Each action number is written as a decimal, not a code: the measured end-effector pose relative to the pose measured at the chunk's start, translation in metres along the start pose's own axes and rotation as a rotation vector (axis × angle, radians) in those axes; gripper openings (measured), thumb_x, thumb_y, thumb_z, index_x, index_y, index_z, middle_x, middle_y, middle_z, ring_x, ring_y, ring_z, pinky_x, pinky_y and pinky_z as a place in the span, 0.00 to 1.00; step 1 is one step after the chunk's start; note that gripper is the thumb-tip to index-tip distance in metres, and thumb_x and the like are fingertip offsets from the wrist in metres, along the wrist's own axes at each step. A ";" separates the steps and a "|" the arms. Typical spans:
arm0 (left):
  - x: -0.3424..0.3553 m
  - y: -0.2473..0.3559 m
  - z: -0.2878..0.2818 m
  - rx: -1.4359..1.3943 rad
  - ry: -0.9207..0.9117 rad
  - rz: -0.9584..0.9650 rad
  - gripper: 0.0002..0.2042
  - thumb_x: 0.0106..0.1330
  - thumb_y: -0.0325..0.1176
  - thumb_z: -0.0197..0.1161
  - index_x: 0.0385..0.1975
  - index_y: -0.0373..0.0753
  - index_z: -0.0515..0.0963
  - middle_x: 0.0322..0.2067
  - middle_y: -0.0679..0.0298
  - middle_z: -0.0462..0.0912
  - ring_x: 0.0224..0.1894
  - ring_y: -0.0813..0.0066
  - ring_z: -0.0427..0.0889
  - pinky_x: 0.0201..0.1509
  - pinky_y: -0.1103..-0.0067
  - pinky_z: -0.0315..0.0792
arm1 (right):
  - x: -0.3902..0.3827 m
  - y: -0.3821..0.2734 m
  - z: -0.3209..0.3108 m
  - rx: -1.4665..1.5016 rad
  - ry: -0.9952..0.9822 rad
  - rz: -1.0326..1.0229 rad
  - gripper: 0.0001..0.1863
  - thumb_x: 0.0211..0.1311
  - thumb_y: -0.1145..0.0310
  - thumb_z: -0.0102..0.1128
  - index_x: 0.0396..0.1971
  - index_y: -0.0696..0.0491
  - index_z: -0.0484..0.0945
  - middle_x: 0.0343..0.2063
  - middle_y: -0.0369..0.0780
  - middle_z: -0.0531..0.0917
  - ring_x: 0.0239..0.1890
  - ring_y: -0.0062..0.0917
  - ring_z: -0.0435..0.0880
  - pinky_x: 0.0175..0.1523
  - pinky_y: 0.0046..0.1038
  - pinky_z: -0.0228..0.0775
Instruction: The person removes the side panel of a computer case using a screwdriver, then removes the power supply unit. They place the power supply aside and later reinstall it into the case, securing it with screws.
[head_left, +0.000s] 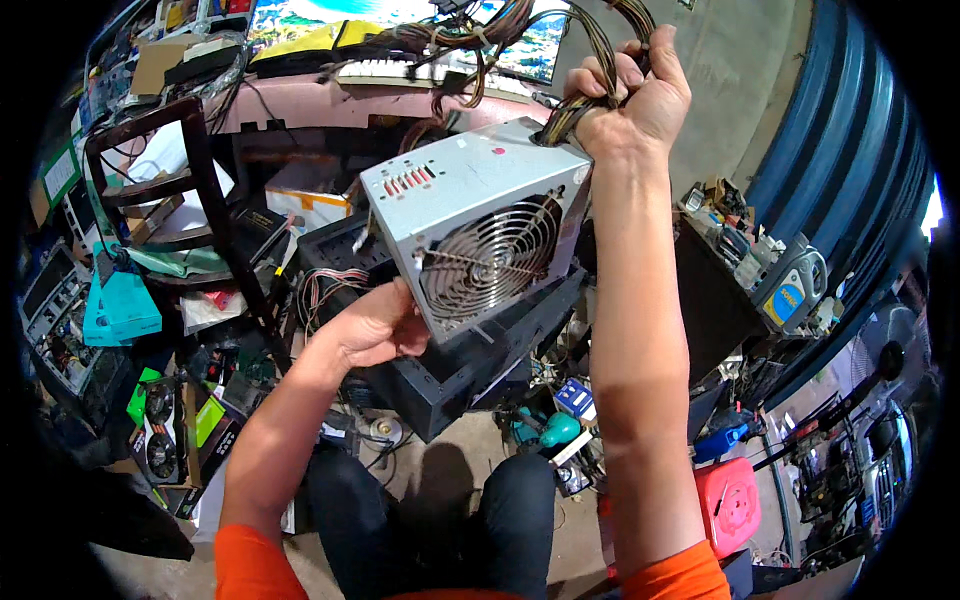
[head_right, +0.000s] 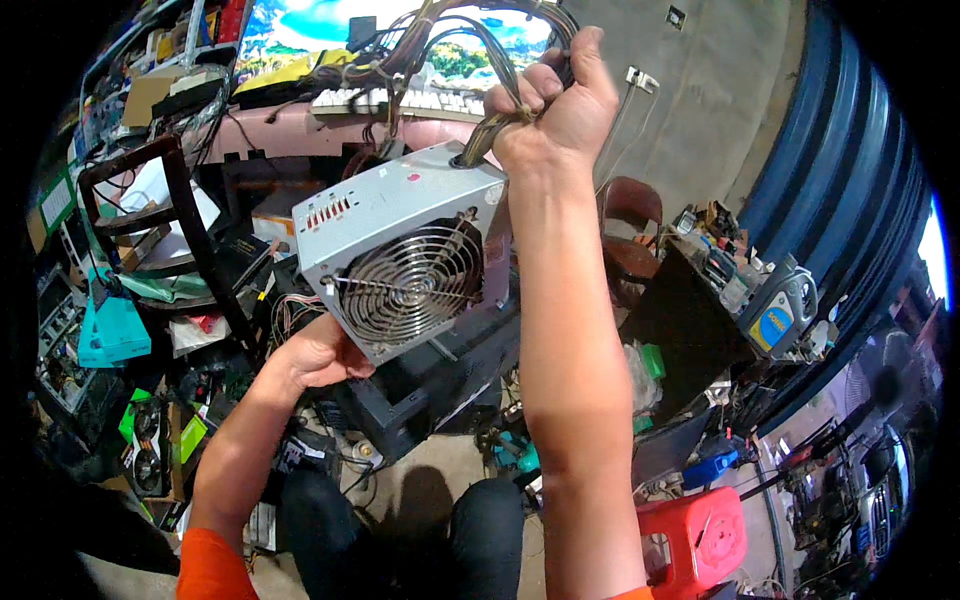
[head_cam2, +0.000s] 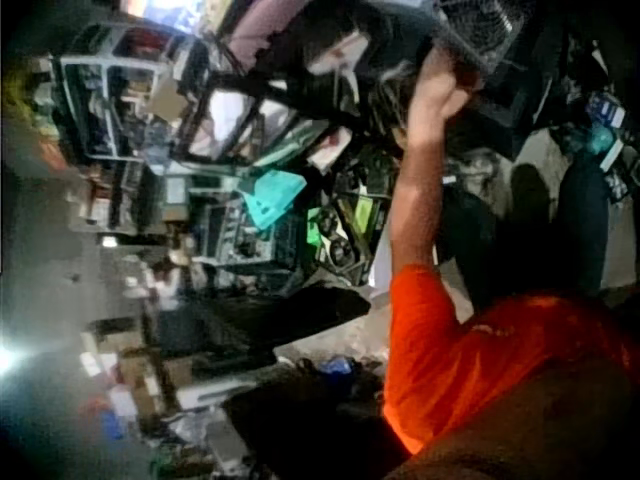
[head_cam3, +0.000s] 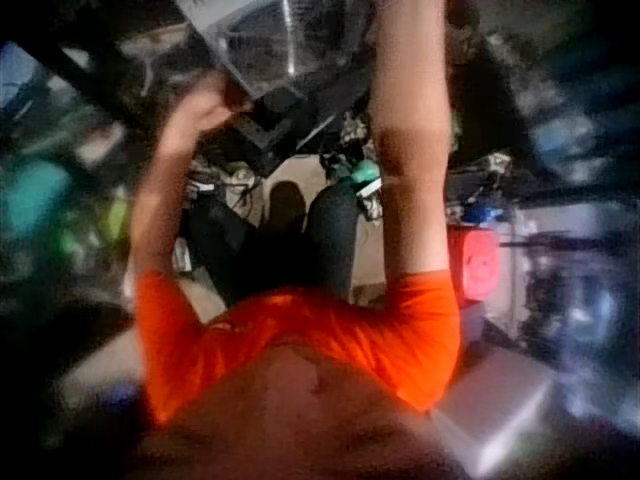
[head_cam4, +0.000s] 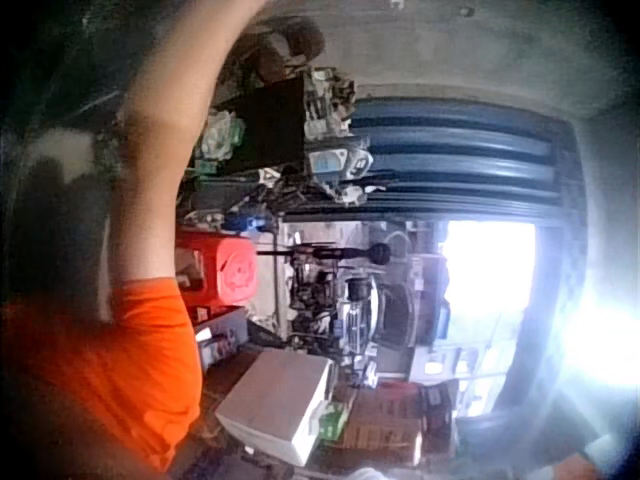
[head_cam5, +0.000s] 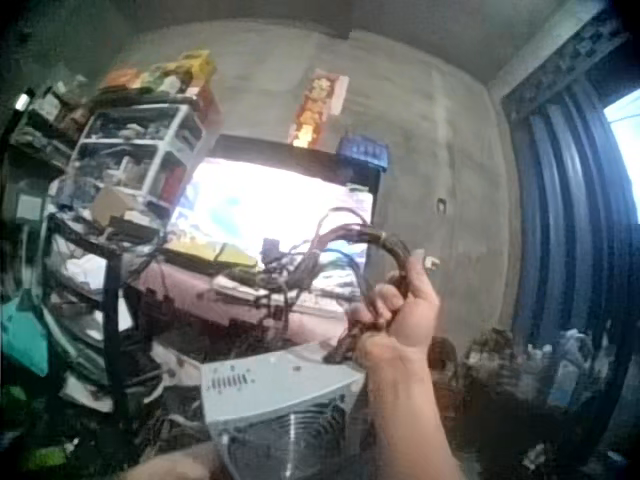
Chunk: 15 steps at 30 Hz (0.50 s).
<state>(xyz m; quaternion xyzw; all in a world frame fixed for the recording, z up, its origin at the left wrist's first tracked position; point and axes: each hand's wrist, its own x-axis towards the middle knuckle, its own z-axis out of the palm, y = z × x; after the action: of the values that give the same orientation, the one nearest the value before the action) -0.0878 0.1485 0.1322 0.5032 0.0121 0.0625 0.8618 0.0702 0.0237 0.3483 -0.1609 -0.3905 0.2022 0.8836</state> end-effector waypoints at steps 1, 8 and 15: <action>0.001 -0.007 -0.005 -0.040 0.033 0.035 0.18 0.62 0.54 0.54 0.36 0.45 0.74 0.27 0.71 0.75 0.24 0.83 0.68 0.23 0.83 0.59 | 0.001 0.002 -0.006 0.014 0.036 -0.006 0.20 0.59 0.50 0.56 0.18 0.49 0.66 0.06 0.27 0.57 0.11 0.16 0.52 0.20 0.20 0.48; -0.010 -0.003 -0.018 -0.170 0.102 0.345 0.20 0.65 0.52 0.50 0.46 0.42 0.71 0.35 0.66 0.78 0.28 0.80 0.74 0.21 0.83 0.61 | -0.004 0.036 -0.060 -0.099 0.233 -0.011 0.19 0.61 0.50 0.54 0.20 0.49 0.65 0.10 0.28 0.58 0.13 0.16 0.55 0.20 0.21 0.50; -0.024 -0.005 0.007 -0.121 0.341 0.306 0.17 0.68 0.44 0.50 0.48 0.39 0.67 0.26 0.70 0.73 0.16 0.88 0.62 0.15 0.89 0.53 | -0.026 0.087 -0.118 -0.560 0.215 0.005 0.21 0.57 0.52 0.60 0.20 0.56 0.73 0.11 0.32 0.67 0.10 0.16 0.61 0.15 0.20 0.51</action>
<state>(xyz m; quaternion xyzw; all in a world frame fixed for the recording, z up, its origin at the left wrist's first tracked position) -0.1105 0.1375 0.1303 0.4286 0.0775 0.2771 0.8564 0.1231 0.0714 0.2176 -0.4196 -0.3348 0.0705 0.8408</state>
